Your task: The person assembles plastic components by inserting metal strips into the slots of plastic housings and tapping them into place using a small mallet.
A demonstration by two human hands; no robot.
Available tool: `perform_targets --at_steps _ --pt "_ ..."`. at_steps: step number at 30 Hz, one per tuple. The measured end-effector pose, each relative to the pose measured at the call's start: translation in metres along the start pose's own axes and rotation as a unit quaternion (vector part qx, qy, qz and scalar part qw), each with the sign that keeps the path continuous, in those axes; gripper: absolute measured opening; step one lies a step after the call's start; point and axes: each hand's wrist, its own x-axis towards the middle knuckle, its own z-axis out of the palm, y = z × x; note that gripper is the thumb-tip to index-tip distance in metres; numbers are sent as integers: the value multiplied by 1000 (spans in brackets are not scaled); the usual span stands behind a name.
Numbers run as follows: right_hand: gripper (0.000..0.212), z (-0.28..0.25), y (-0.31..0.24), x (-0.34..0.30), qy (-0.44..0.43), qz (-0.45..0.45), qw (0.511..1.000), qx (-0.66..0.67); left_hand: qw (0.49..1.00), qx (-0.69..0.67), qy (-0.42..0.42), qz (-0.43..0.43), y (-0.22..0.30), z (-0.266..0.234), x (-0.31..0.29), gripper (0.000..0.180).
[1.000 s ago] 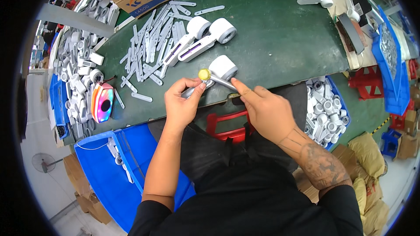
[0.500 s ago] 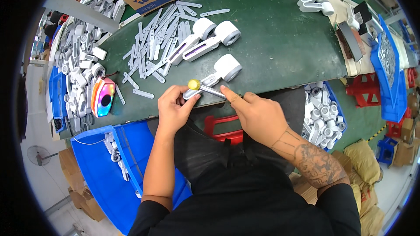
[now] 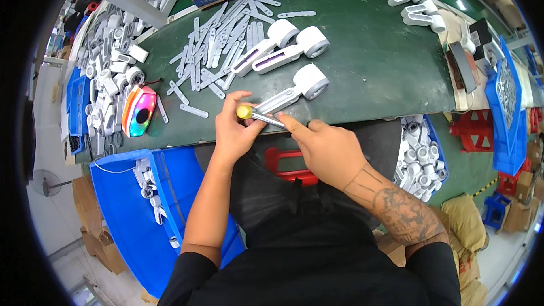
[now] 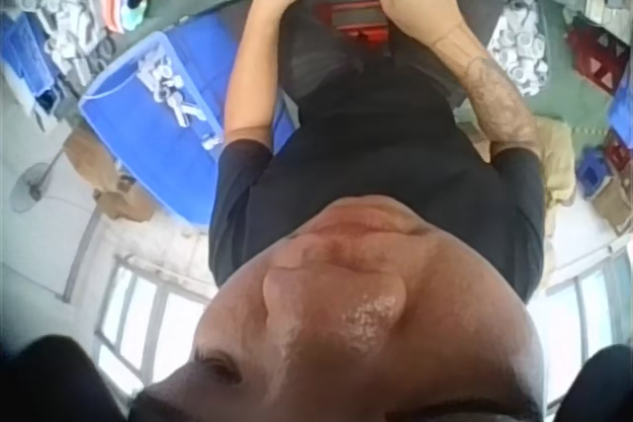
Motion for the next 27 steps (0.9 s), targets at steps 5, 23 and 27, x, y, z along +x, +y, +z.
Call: perform_targets --at_steps 5,23,27 --pt "55 -6 -1 3 -3 13 1000 16 1000 10 -13 2 7 -1 4 62" --pt "46 -4 69 -13 140 147 908 366 855 -339 352 -174 29 -287 -40 23" --pt "46 -6 69 -32 132 159 919 337 853 -274 415 -158 -41 -407 8 26"
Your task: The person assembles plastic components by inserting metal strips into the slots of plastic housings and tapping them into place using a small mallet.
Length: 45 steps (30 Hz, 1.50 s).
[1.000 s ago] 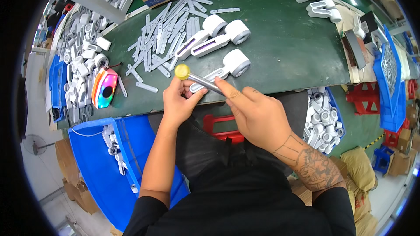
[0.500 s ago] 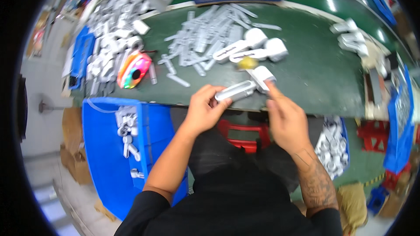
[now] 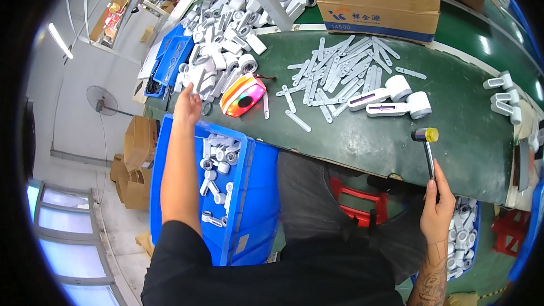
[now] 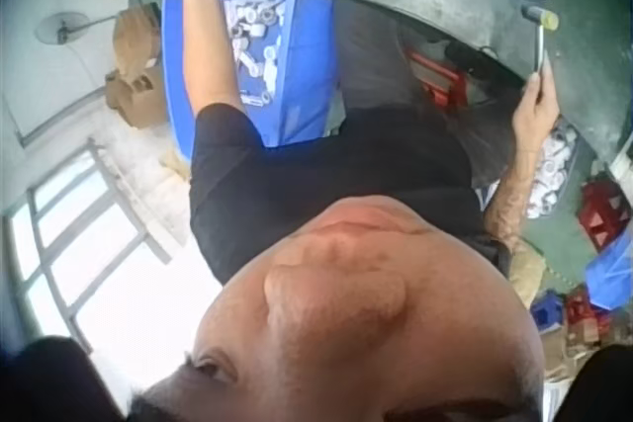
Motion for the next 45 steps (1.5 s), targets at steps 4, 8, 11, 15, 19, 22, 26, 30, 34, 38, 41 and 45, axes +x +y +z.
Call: perform_targets --at_steps 4,8,11,15,19,22,26,30,34,38,41,45 --pt "44 -2 16 -18 12 52 998 29 995 -76 20 64 7 12 82 32" --pt "43 5 17 -25 43 63 996 54 988 69 2 139 -38 109 50 36" --pt "36 2 2 3 65 74 994 -37 931 258 -167 198 -40 177 -51 32" --pt "42 16 -2 78 156 -25 987 -41 776 333 -411 343 -89 241 -166 23" --pt "52 34 -6 142 159 -70 982 -73 647 365 -431 512 -153 291 -229 40" --pt "58 41 -6 149 105 -2 993 -61 635 429 -373 524 -184 307 -243 58" --pt "62 38 -5 132 54 26 997 -42 649 419 -424 474 -202 301 -258 68" --pt "57 37 8 96 76 17 997 -20 633 429 -452 459 -197 299 -284 60" --pt "58 43 18 88 112 10 993 -24 669 402 -462 422 -201 307 -273 49" --pt "59 39 22 90 101 26 993 -51 756 345 -387 399 -187 349 -221 20" --pt "58 41 21 90 88 16 994 -55 753 410 -344 383 -183 372 -152 18" --pt "63 42 25 91 83 7 996 -35 734 472 -292 391 -181 386 -103 18"
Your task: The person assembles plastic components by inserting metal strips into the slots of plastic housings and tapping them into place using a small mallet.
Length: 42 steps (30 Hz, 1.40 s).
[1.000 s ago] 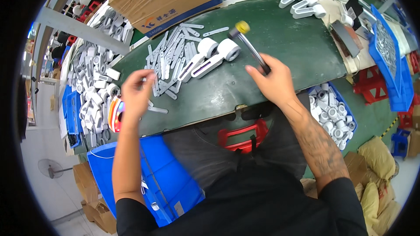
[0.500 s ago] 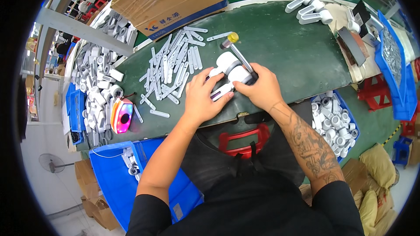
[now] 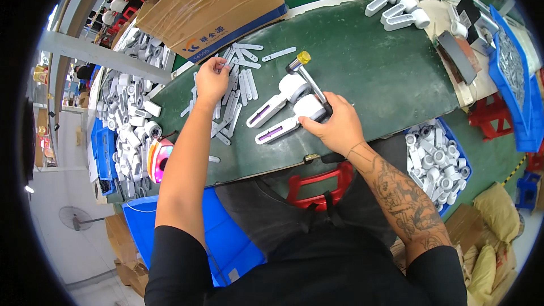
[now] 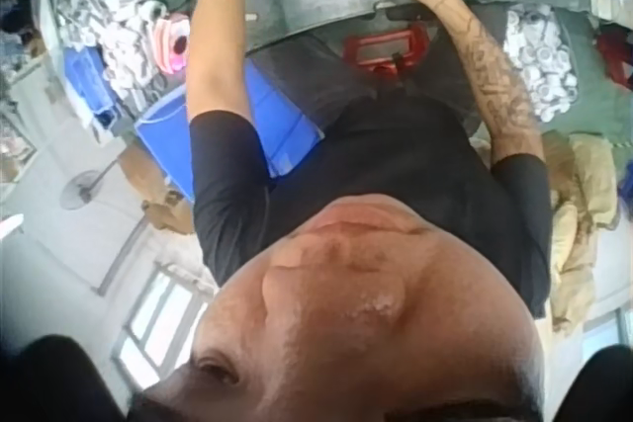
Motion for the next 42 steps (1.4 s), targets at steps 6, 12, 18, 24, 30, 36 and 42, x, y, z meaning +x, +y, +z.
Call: perform_targets --at_steps 6,12,18,24,30,36,42 --pt "62 -5 2 0 2 7 1000 -13 997 22 -24 64 30 2 -15 21" --pt "62 -5 -6 2 -5 6 1000 -4 993 79 -70 59 63 13 -52 35" --pt "63 -4 -2 0 -3 4 1000 -19 990 122 -75 10 81 18 -51 30" --pt "64 -4 0 0 4 -7 1000 -28 991 63 -117 -12 74 30 -50 22" --pt "67 -7 -2 0 -5 15 1000 -22 973 -208 -88 49 113 -17 -105 14" --pt "74 -3 4 1 14 -14 999 -29 975 -167 -111 96 125 -33 -170 21" --pt "75 -1 5 0 12 -9 999 -32 968 -136 -99 187 117 -13 -173 21"
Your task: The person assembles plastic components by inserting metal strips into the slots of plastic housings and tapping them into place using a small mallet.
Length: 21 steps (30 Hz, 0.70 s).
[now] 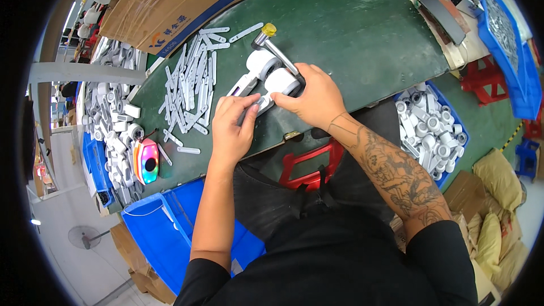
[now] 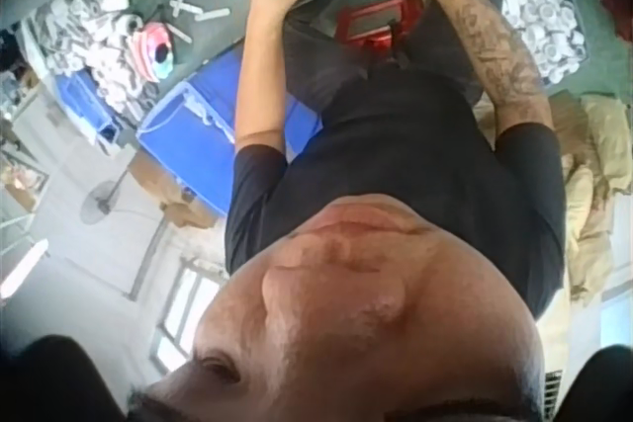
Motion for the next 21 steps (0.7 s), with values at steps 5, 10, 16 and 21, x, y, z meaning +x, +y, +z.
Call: perform_targets --at_steps 5,10,16,21 --pt "77 0 1 -1 7 -10 1000 -13 999 -30 -6 -35 0 5 3 18" --pt "76 -4 2 -1 -1 -12 1000 -8 999 -7 16 -47 5 7 0 17" --pt "44 -52 -31 -41 25 -77 996 -26 990 -91 78 -74 -1 18 -12 12" --pt "48 -72 -57 -64 -73 -100 980 -156 987 -108 73 -90 -7 17 -10 12"
